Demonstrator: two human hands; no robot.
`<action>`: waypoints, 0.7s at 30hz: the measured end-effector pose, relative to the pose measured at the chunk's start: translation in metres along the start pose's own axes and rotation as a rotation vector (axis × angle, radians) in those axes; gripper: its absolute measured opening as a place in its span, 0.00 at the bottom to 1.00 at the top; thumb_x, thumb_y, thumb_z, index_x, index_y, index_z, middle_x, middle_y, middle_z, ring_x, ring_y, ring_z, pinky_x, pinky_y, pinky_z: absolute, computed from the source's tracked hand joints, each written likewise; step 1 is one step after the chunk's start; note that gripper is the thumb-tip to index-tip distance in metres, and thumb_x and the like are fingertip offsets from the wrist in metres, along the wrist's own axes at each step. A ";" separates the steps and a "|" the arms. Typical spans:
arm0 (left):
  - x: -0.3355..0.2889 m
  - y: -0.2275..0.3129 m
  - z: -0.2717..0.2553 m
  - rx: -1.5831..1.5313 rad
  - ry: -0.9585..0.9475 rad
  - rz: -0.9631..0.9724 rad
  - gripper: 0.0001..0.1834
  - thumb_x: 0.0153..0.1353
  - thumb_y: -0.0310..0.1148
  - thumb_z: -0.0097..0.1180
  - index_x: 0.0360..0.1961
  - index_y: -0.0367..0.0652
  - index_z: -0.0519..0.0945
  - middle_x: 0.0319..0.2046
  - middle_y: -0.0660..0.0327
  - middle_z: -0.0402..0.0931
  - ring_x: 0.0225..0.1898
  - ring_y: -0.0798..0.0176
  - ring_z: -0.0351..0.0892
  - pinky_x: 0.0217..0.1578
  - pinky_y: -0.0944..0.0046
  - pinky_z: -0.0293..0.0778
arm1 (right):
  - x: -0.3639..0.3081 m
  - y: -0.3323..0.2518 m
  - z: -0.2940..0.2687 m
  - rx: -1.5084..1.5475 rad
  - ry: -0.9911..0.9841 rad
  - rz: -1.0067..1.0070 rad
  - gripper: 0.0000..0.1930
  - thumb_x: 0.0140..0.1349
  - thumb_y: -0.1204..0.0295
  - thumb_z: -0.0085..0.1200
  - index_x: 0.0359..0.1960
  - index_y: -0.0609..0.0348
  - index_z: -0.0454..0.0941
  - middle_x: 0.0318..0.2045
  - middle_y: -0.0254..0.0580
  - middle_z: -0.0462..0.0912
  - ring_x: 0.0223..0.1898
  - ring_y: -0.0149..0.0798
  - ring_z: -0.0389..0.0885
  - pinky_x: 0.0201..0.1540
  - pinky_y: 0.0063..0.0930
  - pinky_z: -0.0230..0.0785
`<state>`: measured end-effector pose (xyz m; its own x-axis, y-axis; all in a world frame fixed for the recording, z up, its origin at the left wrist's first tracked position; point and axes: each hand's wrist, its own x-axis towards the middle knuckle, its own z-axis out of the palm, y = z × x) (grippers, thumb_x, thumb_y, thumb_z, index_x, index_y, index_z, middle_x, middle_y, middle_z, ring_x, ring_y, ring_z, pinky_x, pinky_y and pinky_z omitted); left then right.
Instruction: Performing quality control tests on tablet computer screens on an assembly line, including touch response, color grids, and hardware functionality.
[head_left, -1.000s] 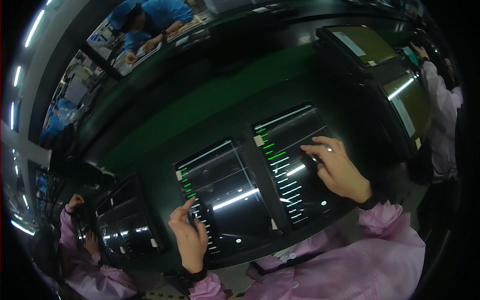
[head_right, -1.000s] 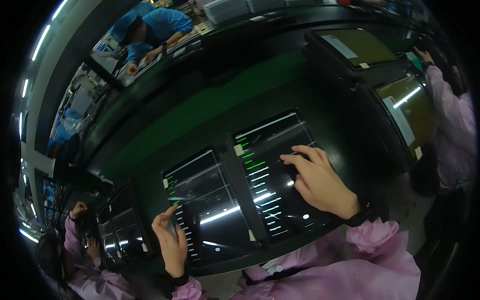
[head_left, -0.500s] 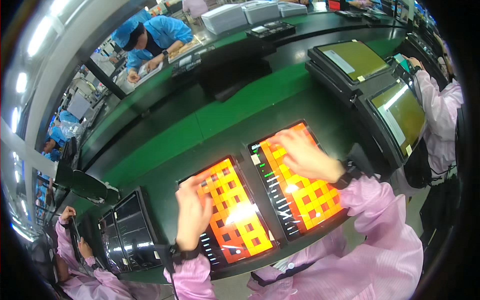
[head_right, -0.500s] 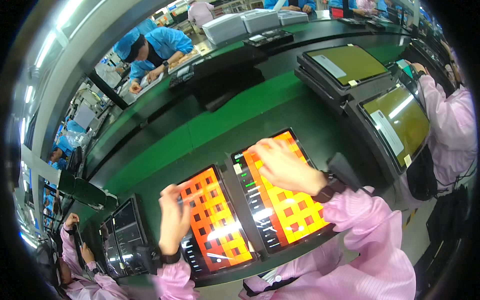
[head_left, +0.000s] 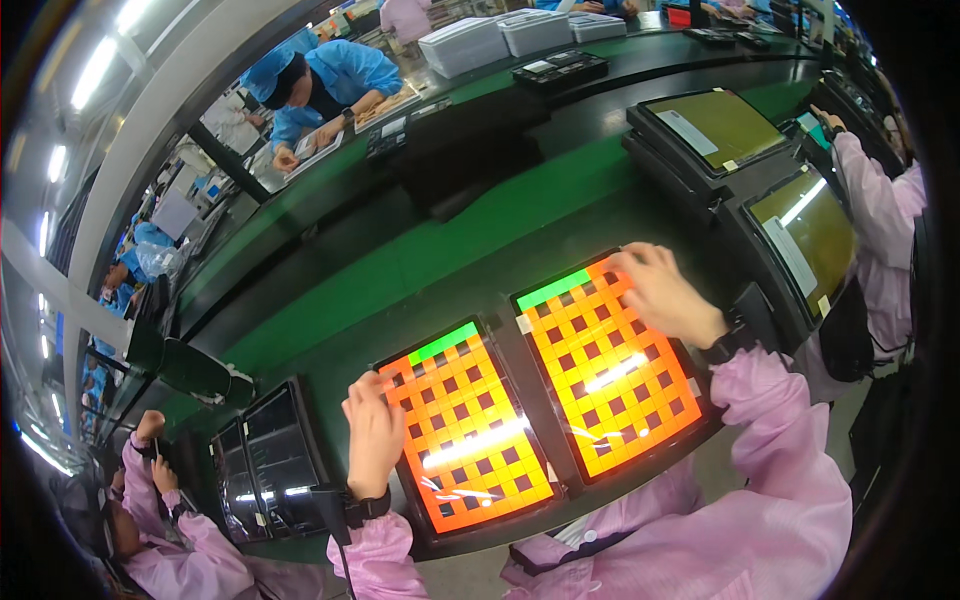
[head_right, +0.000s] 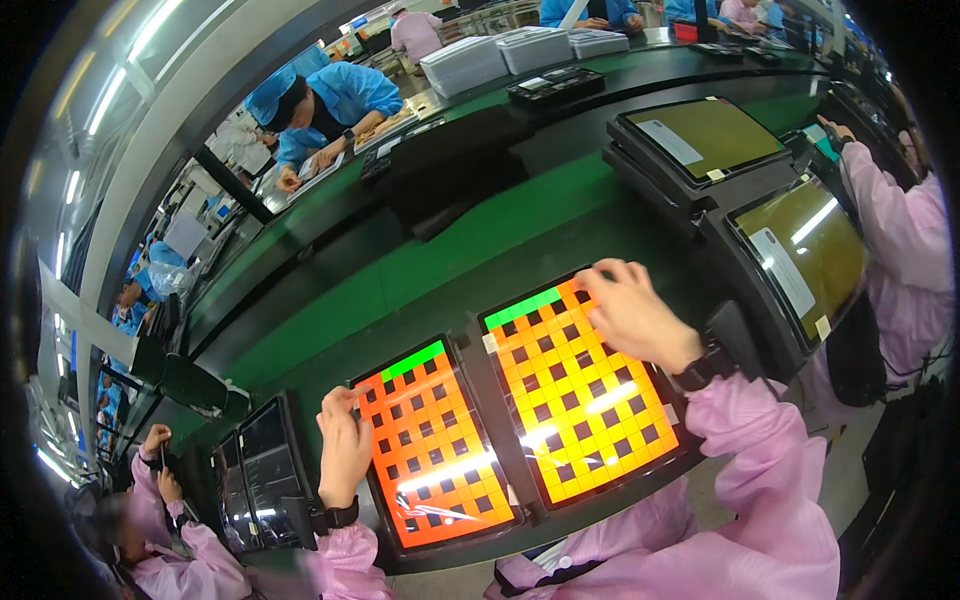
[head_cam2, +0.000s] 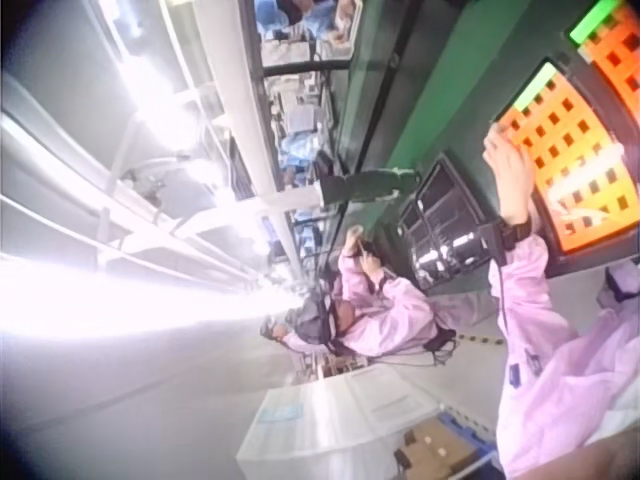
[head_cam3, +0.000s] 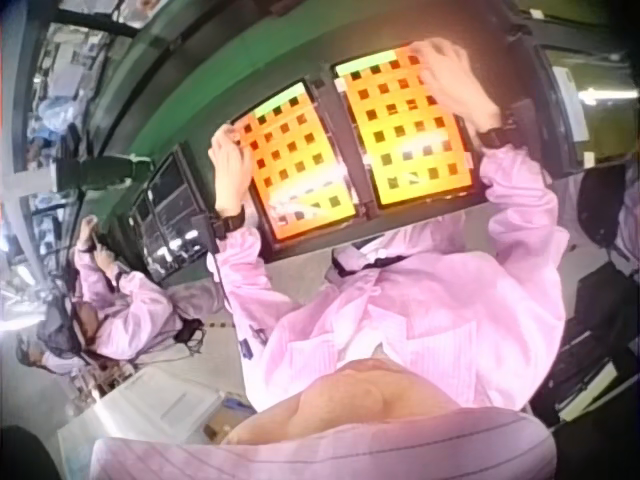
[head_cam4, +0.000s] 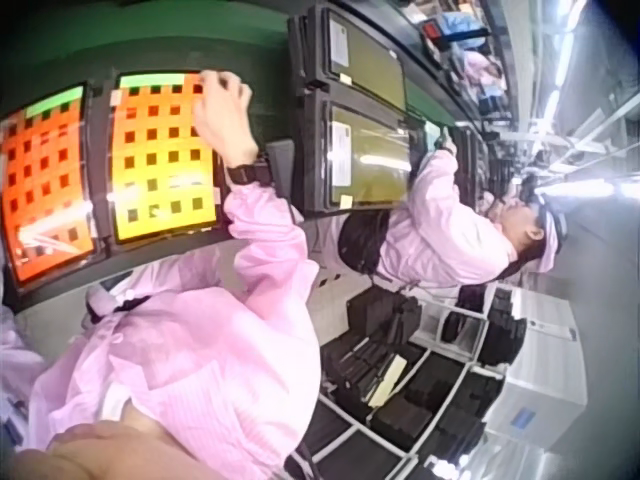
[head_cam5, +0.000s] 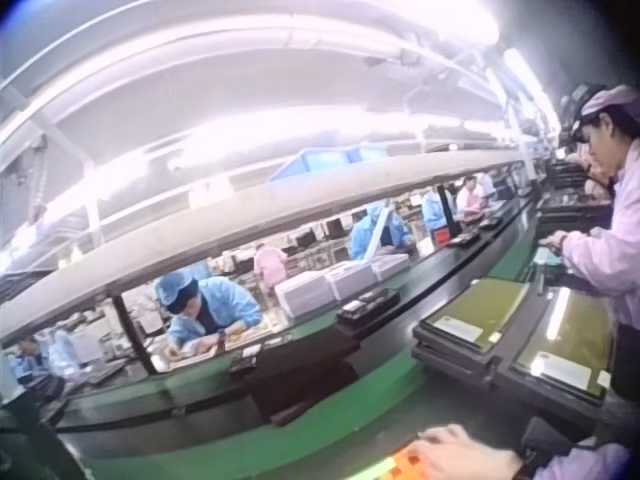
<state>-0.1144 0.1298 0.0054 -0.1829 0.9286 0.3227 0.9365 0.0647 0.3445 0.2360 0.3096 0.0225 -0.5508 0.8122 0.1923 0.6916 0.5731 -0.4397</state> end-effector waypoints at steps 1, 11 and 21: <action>-0.003 -0.004 -0.003 0.003 0.001 -0.013 0.22 0.51 0.21 0.46 0.50 0.33 0.65 0.45 0.52 0.69 0.50 0.50 0.66 0.50 0.54 0.58 | -0.002 0.008 -0.003 0.007 0.003 0.013 0.17 0.59 0.74 0.41 0.50 0.65 0.66 0.51 0.52 0.71 0.60 0.52 0.58 0.64 0.45 0.48; -0.016 0.002 -0.003 0.027 -0.006 -0.031 0.23 0.50 0.21 0.46 0.51 0.34 0.67 0.47 0.51 0.67 0.52 0.49 0.65 0.51 0.52 0.57 | -0.016 0.022 0.000 -0.066 0.077 -0.078 0.16 0.57 0.74 0.44 0.47 0.65 0.68 0.47 0.48 0.73 0.56 0.50 0.62 0.60 0.42 0.52; -0.111 0.059 -0.020 -0.013 -0.113 -0.146 0.27 0.49 0.19 0.46 0.53 0.28 0.61 0.52 0.49 0.68 0.53 0.48 0.64 0.53 0.52 0.54 | -0.102 -0.010 -0.021 -0.014 -0.055 -0.006 0.19 0.57 0.74 0.44 0.51 0.68 0.66 0.47 0.53 0.74 0.56 0.52 0.62 0.61 0.43 0.49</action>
<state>-0.0451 0.0230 0.0080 -0.2811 0.9450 0.1673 0.8985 0.1979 0.3917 0.2950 0.2233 0.0257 -0.5795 0.8018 0.1457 0.6947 0.5795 -0.4262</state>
